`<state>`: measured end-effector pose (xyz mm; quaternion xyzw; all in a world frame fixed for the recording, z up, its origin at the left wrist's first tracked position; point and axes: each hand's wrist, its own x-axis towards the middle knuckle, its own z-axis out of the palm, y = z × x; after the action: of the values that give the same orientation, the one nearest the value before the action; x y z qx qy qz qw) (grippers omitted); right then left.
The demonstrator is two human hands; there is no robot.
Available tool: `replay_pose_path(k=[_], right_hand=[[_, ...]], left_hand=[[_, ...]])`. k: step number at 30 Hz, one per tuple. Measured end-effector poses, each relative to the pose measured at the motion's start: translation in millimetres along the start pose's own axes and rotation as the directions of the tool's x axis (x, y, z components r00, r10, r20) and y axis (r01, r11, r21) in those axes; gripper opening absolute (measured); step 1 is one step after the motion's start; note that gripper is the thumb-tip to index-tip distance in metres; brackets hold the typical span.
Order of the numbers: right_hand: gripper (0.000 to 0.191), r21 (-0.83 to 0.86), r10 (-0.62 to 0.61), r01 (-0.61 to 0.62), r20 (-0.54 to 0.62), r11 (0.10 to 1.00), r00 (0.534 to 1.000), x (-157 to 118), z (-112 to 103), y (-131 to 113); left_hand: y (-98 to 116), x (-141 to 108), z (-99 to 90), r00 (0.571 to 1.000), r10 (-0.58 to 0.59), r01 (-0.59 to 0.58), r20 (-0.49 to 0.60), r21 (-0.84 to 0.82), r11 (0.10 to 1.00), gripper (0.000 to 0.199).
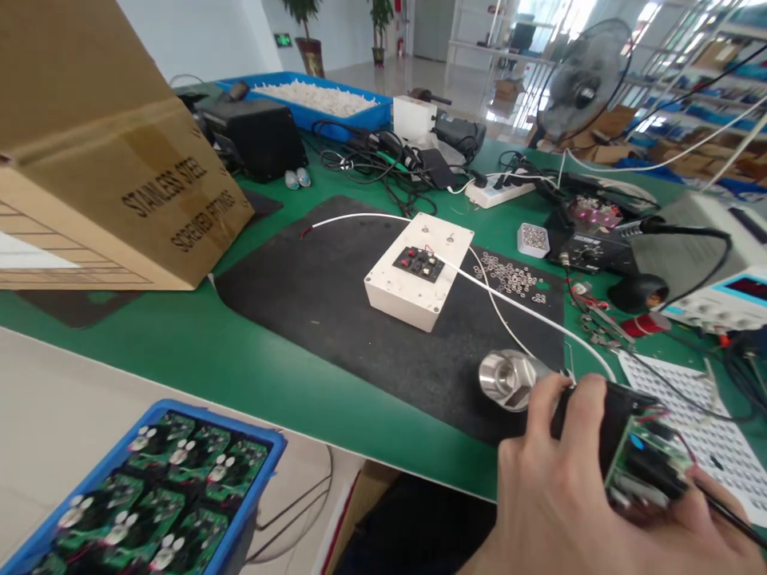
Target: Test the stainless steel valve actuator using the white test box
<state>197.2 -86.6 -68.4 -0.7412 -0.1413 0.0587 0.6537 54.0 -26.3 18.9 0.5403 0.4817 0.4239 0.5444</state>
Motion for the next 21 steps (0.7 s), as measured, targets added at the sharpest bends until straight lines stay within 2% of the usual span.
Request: replay_pose_path(k=[2, 4, 6, 10, 12, 16, 21], right_hand=[[0.042, -0.019, 0.035, -0.037, -0.123, 0.999, 0.992, -14.1, 19.3, -27.6], [0.043, 0.019, 0.076, -0.075, -0.129, 0.997, 0.989, -25.6, 37.2, -50.3], [0.046, 0.052, 0.062, -0.057, -0.092, 0.997, 0.994, -30.1, 48.0, -59.5], [0.049, 0.067, -0.017, 0.013, 0.056, 0.998, 0.998, -22.3, 46.5, -42.8], [0.049, 0.072, -0.034, 0.026, 0.111, 0.997, 0.993, -17.2, 41.8, -31.6], [0.052, 0.088, -0.041, 0.027, 0.168, 0.996, 0.985, -13.5, 37.7, -25.5], [0.057, 0.131, -0.042, 0.009, 0.251, 0.991, 0.967, -14.3, 36.0, -25.4]], left_hand=[[3.3, 7.2, -13.2, 0.999, 0.04, -0.04, -0.011, -0.038, 0.998, 0.09], [5.3, 16.8, -27.2, 0.997, 0.064, -0.067, -0.044, -0.08, 0.995, 0.084], [5.2, 27.8, -40.2, 0.997, 0.055, -0.063, -0.058, -0.152, 0.986, 0.078], [1.4, 47.9, -59.4, 0.999, -0.02, 0.031, 0.038, -0.311, 0.95, 0.067], [-0.2, 54.2, -65.3, 0.995, -0.026, 0.056, 0.092, -0.343, 0.938, 0.069], [-0.3, 58.2, -70.1, 0.99, -0.043, 0.083, 0.133, -0.307, 0.948, 0.076], [3.9, 56.4, -68.4, 0.992, -0.011, 0.046, 0.126, -0.277, 0.96, 0.07]])
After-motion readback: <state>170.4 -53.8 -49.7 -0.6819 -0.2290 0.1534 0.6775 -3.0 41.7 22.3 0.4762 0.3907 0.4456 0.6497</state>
